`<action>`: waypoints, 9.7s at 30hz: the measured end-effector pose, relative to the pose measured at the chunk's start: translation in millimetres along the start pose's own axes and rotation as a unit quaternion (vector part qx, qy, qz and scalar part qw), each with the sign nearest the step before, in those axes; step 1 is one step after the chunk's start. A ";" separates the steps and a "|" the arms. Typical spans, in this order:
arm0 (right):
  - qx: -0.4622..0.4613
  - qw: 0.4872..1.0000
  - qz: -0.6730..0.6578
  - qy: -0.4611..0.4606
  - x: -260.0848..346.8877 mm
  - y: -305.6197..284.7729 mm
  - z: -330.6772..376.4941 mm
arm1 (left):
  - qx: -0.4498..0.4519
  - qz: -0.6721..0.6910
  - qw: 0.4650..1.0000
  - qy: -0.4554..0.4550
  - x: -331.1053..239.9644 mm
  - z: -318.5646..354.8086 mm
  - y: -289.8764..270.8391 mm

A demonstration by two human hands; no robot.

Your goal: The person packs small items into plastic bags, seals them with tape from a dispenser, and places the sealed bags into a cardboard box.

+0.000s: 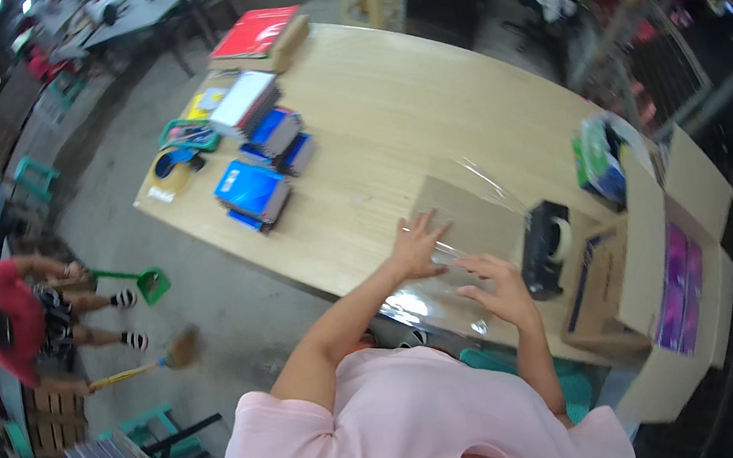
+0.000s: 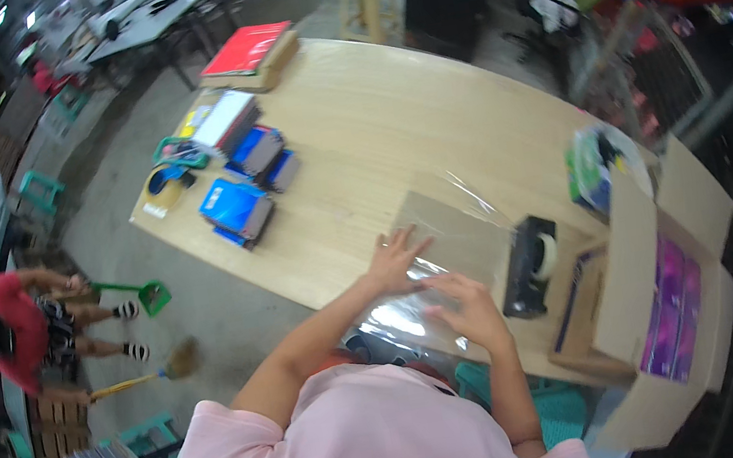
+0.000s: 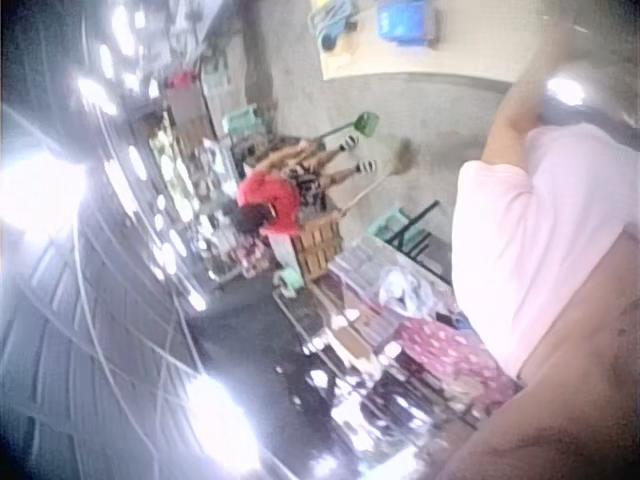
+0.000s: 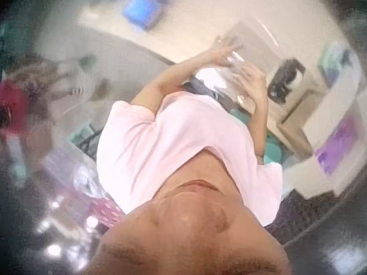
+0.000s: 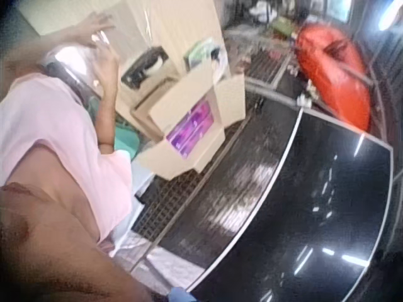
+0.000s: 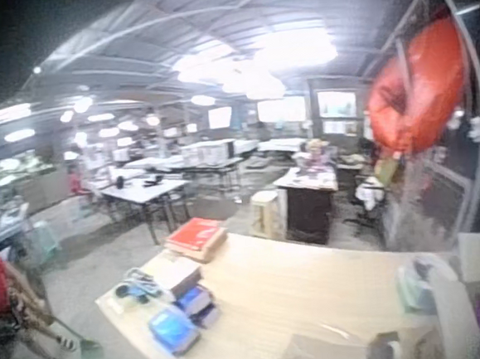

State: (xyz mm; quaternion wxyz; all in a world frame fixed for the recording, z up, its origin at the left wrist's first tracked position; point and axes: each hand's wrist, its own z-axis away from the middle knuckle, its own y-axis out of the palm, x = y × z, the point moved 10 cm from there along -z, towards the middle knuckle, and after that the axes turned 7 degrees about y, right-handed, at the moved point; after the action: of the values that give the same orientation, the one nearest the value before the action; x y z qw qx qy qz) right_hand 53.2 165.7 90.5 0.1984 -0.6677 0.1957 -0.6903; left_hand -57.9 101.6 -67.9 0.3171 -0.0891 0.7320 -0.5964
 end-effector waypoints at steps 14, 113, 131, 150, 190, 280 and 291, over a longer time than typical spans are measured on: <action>0.139 0.857 -0.463 0.177 18.7 182.7 -221.5 | -0.637 0.321 0.611 -0.343 272.0 213.7 -207.9; -0.392 0.872 -0.285 0.071 -184.7 39.2 10.7 | -0.118 0.444 0.887 0.041 -7.9 43.2 20.8; 0.126 0.966 0.074 0.212 -196.7 42.8 -133.8 | 0.056 0.083 0.994 0.043 84.0 11.9 2.1; 0.141 0.960 0.173 0.171 -189.7 61.8 -146.3 | 0.049 0.054 0.996 0.044 87.0 13.0 2.6; -0.196 0.932 0.289 0.096 -105.4 17.5 51.9 | 0.075 0.084 0.978 0.176 -21.1 52.9 -50.6; -0.147 0.941 0.285 -0.108 -100.1 31.6 -58.9 | -0.148 0.021 0.987 0.061 -84.3 59.8 37.5; -0.099 0.972 0.212 -0.008 -150.9 16.4 -83.0 | -0.305 -0.085 0.942 0.111 -94.7 66.2 33.5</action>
State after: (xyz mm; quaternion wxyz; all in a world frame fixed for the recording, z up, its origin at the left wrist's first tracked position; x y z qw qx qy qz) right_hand -25.1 233.1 -48.3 0.2749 -0.6324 0.3988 -0.6045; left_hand 62.3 104.9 -70.9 0.1397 -0.1770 0.8991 -0.3751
